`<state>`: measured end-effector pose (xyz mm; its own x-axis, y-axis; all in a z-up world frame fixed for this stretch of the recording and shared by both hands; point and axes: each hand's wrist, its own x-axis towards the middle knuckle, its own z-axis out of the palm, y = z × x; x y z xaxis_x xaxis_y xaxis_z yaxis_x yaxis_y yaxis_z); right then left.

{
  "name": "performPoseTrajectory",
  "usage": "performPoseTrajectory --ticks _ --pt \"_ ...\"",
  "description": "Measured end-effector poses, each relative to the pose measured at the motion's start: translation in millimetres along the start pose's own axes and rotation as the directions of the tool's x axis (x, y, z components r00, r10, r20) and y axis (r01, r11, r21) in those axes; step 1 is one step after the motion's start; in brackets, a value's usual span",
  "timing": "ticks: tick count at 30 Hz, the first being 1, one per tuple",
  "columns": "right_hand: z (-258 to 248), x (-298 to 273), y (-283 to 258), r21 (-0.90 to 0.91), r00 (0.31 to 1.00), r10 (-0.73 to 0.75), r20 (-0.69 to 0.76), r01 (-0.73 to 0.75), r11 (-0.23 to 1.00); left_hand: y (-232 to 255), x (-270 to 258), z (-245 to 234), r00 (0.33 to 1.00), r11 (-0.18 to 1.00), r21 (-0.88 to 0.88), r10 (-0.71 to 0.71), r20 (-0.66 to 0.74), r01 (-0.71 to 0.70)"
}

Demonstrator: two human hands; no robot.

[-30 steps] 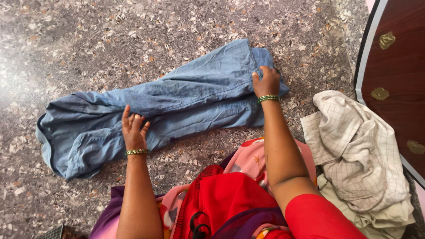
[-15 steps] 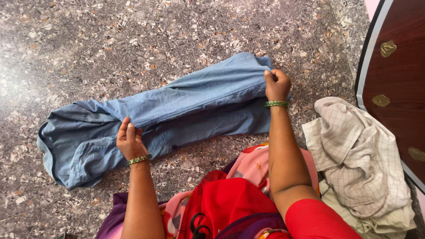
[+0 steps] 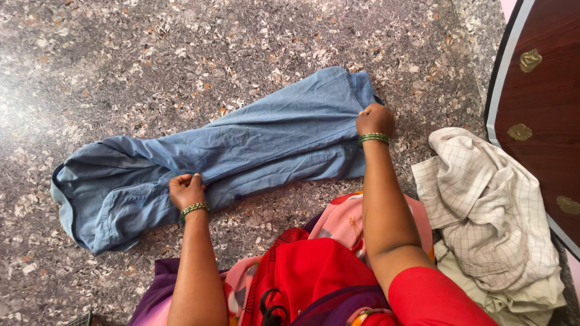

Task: The person folds a light blue button-down shirt on the floor, smoothing the fabric with their hands before placing the folded shirt into a bag.

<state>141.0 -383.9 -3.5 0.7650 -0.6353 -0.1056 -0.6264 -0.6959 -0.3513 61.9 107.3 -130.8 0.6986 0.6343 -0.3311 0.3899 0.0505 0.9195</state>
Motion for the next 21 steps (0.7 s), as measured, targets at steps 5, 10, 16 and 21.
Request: performPoseTrajectory --ticks 5,10,16,21 --pt "8 -8 -9 -0.108 0.977 -0.164 -0.139 0.15 0.983 25 -13 4 0.999 0.977 0.213 0.01 -0.043 -0.001" --pt "68 -53 -36 0.036 0.709 -0.699 -0.095 0.704 0.709 24 -12 5 0.999 0.98 0.194 0.038 -0.027 -0.032" --pt "79 -57 -32 -0.171 0.812 -0.54 0.221 0.577 0.799 5 -6 1 0.991 0.953 0.283 0.126 -0.036 -0.111" --pt "90 -31 -13 -0.249 0.927 -0.334 0.172 0.369 0.895 10 -4 5 0.995 0.958 0.276 0.088 -0.035 -0.075"
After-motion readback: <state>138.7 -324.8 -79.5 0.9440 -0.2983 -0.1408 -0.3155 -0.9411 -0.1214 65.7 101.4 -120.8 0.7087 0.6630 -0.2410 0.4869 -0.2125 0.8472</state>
